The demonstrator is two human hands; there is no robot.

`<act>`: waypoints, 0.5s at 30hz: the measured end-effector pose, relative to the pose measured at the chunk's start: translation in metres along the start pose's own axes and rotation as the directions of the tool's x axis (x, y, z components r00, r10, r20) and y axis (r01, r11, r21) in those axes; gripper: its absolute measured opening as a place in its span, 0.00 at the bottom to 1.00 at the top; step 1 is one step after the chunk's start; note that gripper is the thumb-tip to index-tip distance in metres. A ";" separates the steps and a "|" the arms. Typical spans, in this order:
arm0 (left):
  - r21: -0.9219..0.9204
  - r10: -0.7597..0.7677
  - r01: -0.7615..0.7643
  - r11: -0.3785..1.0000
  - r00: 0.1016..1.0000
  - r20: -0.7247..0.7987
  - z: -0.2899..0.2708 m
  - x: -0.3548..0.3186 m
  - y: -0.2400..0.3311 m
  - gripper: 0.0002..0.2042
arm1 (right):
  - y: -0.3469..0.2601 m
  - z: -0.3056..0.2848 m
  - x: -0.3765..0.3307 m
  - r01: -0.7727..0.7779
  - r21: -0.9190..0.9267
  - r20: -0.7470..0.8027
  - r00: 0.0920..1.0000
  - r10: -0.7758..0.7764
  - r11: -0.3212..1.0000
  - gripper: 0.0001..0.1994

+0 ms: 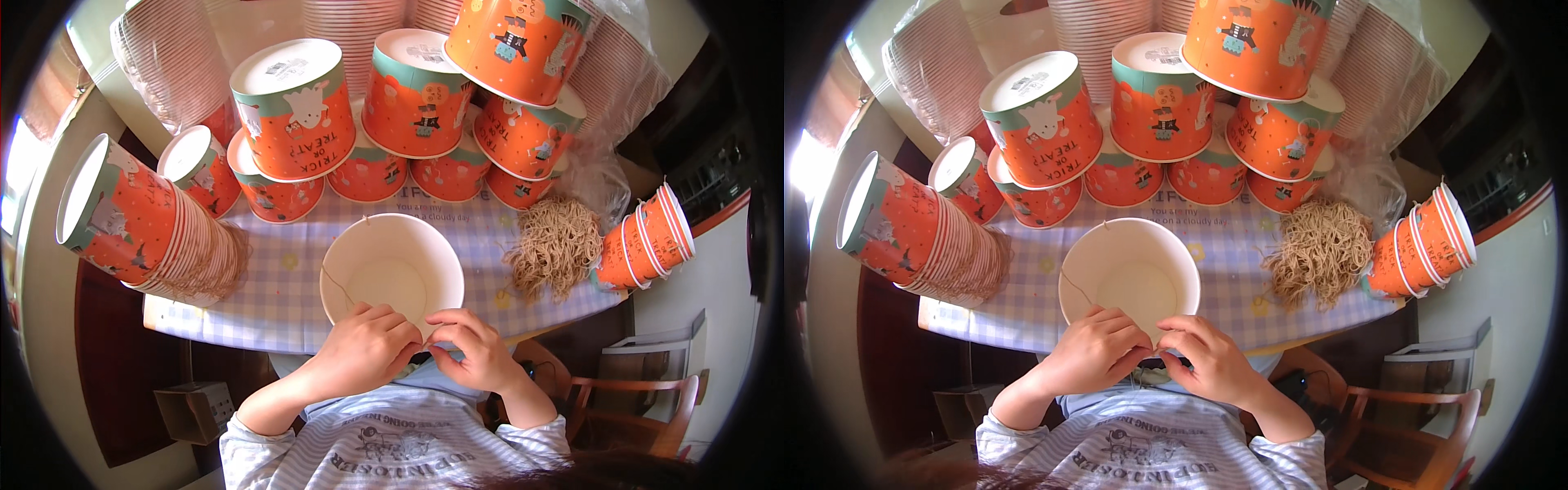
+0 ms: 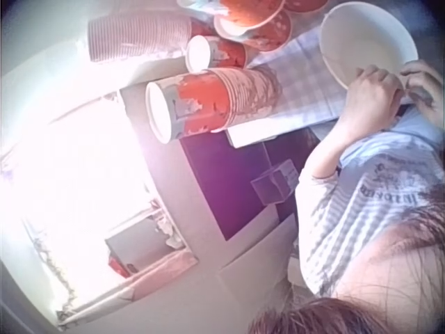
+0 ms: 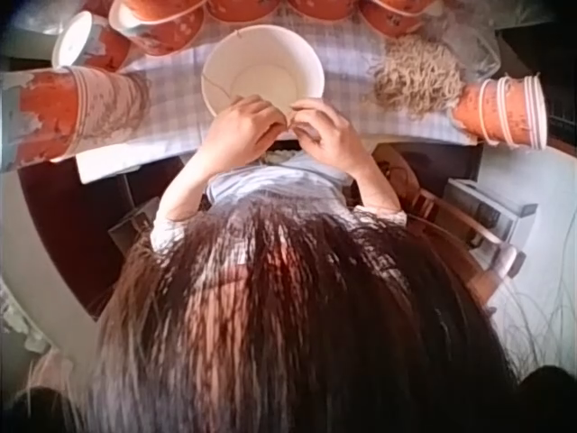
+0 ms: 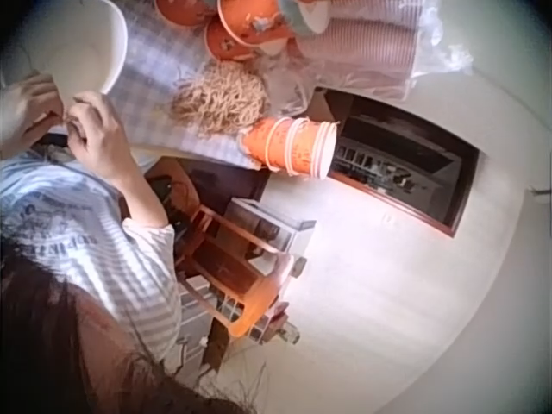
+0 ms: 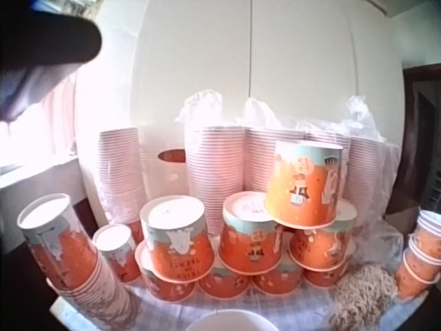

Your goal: Attaching rope handles to decorative paper buckets for assembly.

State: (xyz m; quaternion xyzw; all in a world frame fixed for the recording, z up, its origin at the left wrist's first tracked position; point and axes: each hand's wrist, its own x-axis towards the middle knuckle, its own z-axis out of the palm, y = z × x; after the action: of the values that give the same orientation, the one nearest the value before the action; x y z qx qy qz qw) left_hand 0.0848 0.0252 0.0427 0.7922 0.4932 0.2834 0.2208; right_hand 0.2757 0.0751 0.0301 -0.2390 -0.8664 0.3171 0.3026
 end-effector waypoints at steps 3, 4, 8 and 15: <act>0.009 0.027 -0.027 1.000 1.000 -0.001 -0.001 0.000 -0.001 0.05 | 0.001 0.000 0.000 -0.011 0.012 0.001 1.000 0.011 1.000 0.12; 0.008 0.025 -0.025 1.000 1.000 0.006 -0.001 0.000 -0.002 0.05 | 0.001 0.000 0.000 -0.028 0.025 -0.001 1.000 0.028 0.999 0.11; -0.008 0.089 -0.090 0.996 0.994 -0.064 0.000 -0.002 -0.002 0.06 | -0.003 0.002 0.000 -0.040 0.028 -0.012 0.999 0.040 0.999 0.09; 0.026 0.052 -0.051 0.998 0.997 -0.063 0.001 -0.004 0.001 0.07 | -0.006 0.002 0.004 -0.058 0.026 0.006 0.998 0.058 0.998 0.09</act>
State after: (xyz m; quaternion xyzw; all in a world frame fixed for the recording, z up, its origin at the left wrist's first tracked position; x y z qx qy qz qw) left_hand 0.0850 0.0211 0.0415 0.7978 0.4828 0.3084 0.1879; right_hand 0.2700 0.0728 0.0349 -0.2591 -0.8557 0.3377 0.2942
